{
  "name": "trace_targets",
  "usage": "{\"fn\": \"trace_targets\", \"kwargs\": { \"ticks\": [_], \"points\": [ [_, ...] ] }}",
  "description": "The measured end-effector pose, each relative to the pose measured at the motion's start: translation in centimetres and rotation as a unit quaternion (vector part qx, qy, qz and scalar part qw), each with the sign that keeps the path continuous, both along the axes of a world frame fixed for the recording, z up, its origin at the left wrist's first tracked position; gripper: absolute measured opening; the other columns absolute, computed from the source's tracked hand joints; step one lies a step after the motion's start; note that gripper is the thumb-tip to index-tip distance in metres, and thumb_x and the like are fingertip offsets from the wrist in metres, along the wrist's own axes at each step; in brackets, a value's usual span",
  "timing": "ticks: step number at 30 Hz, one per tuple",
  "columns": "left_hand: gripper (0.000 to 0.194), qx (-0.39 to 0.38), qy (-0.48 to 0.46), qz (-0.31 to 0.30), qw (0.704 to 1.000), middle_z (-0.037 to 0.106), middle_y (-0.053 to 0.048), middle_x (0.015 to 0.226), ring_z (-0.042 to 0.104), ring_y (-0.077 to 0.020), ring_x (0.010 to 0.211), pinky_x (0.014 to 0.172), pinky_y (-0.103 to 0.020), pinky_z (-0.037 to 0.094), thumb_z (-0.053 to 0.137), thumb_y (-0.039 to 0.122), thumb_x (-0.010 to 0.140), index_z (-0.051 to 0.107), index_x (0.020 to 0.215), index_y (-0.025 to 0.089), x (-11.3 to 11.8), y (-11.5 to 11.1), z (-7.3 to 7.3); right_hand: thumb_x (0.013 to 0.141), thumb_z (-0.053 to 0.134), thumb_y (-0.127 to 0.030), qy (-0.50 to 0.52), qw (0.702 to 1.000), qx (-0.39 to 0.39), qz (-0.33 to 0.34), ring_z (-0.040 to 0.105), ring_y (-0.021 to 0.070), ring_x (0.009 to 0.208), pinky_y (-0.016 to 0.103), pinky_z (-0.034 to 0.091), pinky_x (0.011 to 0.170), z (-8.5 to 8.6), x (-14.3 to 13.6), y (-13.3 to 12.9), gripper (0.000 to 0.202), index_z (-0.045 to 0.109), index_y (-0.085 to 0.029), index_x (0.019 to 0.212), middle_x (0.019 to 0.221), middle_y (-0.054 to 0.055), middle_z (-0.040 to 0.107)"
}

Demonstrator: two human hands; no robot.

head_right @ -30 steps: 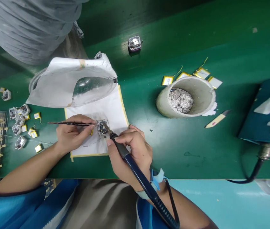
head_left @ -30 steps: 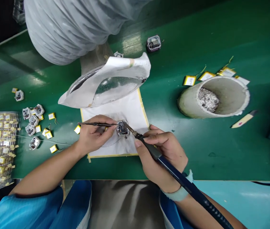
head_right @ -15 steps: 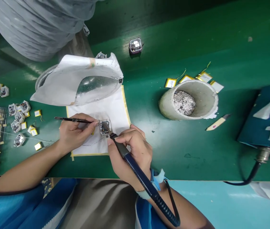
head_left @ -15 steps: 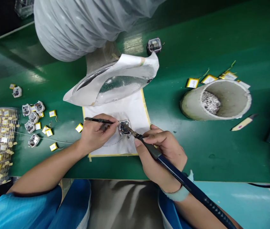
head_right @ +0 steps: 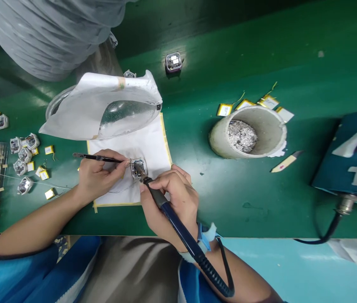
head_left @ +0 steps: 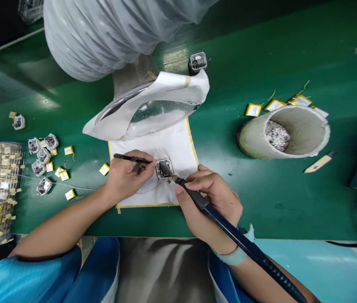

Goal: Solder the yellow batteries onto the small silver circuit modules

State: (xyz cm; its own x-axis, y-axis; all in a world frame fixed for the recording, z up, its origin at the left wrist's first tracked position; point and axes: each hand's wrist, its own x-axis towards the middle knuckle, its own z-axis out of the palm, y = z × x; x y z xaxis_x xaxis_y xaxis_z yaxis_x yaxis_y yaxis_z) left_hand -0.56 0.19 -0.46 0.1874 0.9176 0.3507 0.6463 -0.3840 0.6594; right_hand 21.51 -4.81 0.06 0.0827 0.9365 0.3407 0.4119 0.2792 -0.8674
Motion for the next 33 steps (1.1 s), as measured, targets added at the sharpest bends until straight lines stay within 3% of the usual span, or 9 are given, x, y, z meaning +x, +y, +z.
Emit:
{"fn": "trace_targets", "kwargs": {
  "ticks": [8, 12, 14, 16, 20, 24, 26, 29, 33],
  "points": [
    [0.017, 0.003, -0.014, -0.012, 1.000, 0.085, 0.000, 0.090, 0.063, -0.0054, 0.051, 0.047, -0.020, 0.046, 0.084, 0.024, 0.098, 0.076, 0.084, 0.020, 0.2, 0.1, -0.1, 0.092, 0.086, -0.020, 0.059, 0.997, 0.014, -0.054, 0.079, 0.0202, 0.082, 0.057, 0.066, 0.114, -0.6, 0.5, -0.6, 0.024, 0.064, -0.028, 0.095, 0.086, -0.004, 0.072],
    [0.004, 0.038, -0.066, -0.030, 0.997, 0.084, -0.004, 0.096, 0.081, -0.0168, 0.080, 0.069, -0.027, 0.064, 0.078, 0.026, 0.104, 0.079, 0.103, 0.023, -0.5, 0.0, -0.2, 0.091, 0.088, -0.019, 0.081, 0.993, 0.040, -0.072, 0.080, 0.0192, 0.086, 0.059, 0.063, 0.120, -1.6, 0.7, -0.7, 0.026, 0.065, -0.027, 0.100, 0.091, -0.004, 0.073],
    [0.016, 0.072, -0.100, -0.042, 0.991, 0.085, -0.008, 0.108, 0.084, -0.0228, 0.101, 0.084, -0.037, 0.070, 0.063, 0.028, 0.112, 0.078, 0.115, 0.025, -1.1, 0.0, -0.1, 0.092, 0.087, -0.020, 0.081, 0.991, 0.062, -0.087, 0.079, 0.0189, 0.082, 0.060, 0.065, 0.117, -1.8, 0.5, -0.6, 0.025, 0.064, -0.027, 0.099, 0.088, -0.005, 0.072],
    [0.025, 0.090, -0.056, -0.071, 0.992, 0.083, -0.012, 0.121, 0.084, -0.0246, 0.109, 0.081, -0.037, 0.070, 0.053, 0.029, 0.114, 0.076, 0.125, 0.027, -1.3, -0.1, 0.1, 0.093, 0.087, -0.022, 0.078, 0.989, 0.077, -0.104, 0.079, 0.0189, 0.079, 0.060, 0.066, 0.115, -1.9, 0.4, -0.4, 0.024, 0.064, -0.027, 0.098, 0.085, -0.006, 0.071],
    [0.033, 0.077, 0.177, -0.132, 0.972, 0.080, -0.014, 0.135, 0.084, -0.0221, 0.094, 0.061, -0.029, 0.062, 0.072, 0.037, 0.101, 0.073, 0.132, 0.023, -0.4, -0.7, 0.1, 0.093, 0.088, -0.024, 0.073, 0.986, 0.095, -0.117, 0.080, 0.0199, 0.081, 0.058, 0.068, 0.111, -2.5, 0.5, -0.4, 0.023, 0.066, -0.026, 0.097, 0.085, -0.004, 0.072],
    [0.031, 0.117, 0.200, -0.135, 0.963, 0.081, -0.009, 0.127, 0.084, -0.0187, 0.092, 0.060, -0.026, 0.060, 0.074, 0.031, 0.095, 0.071, 0.125, 0.022, -0.6, -1.9, 0.9, 0.090, 0.093, -0.026, 0.072, 0.985, 0.119, -0.101, 0.083, 0.0222, 0.078, 0.056, 0.070, 0.106, -3.5, 1.3, -0.6, 0.025, 0.068, -0.024, 0.093, 0.083, -0.002, 0.076],
    [0.036, 0.111, 0.196, -0.121, 0.967, 0.081, -0.008, 0.128, 0.084, -0.0173, 0.097, 0.061, -0.023, 0.059, 0.073, 0.033, 0.095, 0.070, 0.130, 0.025, -2.6, -2.5, 1.5, 0.089, 0.095, -0.030, 0.076, 0.984, 0.118, -0.107, 0.085, 0.0244, 0.081, 0.055, 0.071, 0.104, -3.9, 1.5, -0.6, 0.028, 0.068, -0.023, 0.092, 0.086, 0.001, 0.079],
    [0.037, 0.095, 0.207, -0.071, 0.971, 0.080, -0.009, 0.129, 0.084, -0.0184, 0.105, 0.068, -0.023, 0.061, 0.073, 0.035, 0.096, 0.069, 0.133, 0.027, -7.9, -2.4, 2.1, 0.090, 0.094, -0.038, 0.072, 0.988, 0.083, -0.110, 0.088, 0.0313, 0.099, 0.053, 0.070, 0.103, -4.0, 1.2, -0.7, 0.031, 0.068, -0.022, 0.090, 0.093, 0.006, 0.083],
    [0.029, 0.061, 0.203, 0.068, 0.975, 0.080, -0.010, 0.123, 0.080, -0.0231, 0.117, 0.099, -0.036, 0.067, 0.072, 0.033, 0.098, 0.072, 0.126, 0.024, -15.9, 1.4, 2.6, 0.093, 0.092, -0.045, 0.091, 0.986, 0.069, -0.122, 0.088, 0.0324, 0.104, 0.048, 0.069, 0.104, -4.6, 0.8, -1.0, 0.033, 0.068, -0.023, 0.087, 0.091, 0.007, 0.083]
  ]
}}
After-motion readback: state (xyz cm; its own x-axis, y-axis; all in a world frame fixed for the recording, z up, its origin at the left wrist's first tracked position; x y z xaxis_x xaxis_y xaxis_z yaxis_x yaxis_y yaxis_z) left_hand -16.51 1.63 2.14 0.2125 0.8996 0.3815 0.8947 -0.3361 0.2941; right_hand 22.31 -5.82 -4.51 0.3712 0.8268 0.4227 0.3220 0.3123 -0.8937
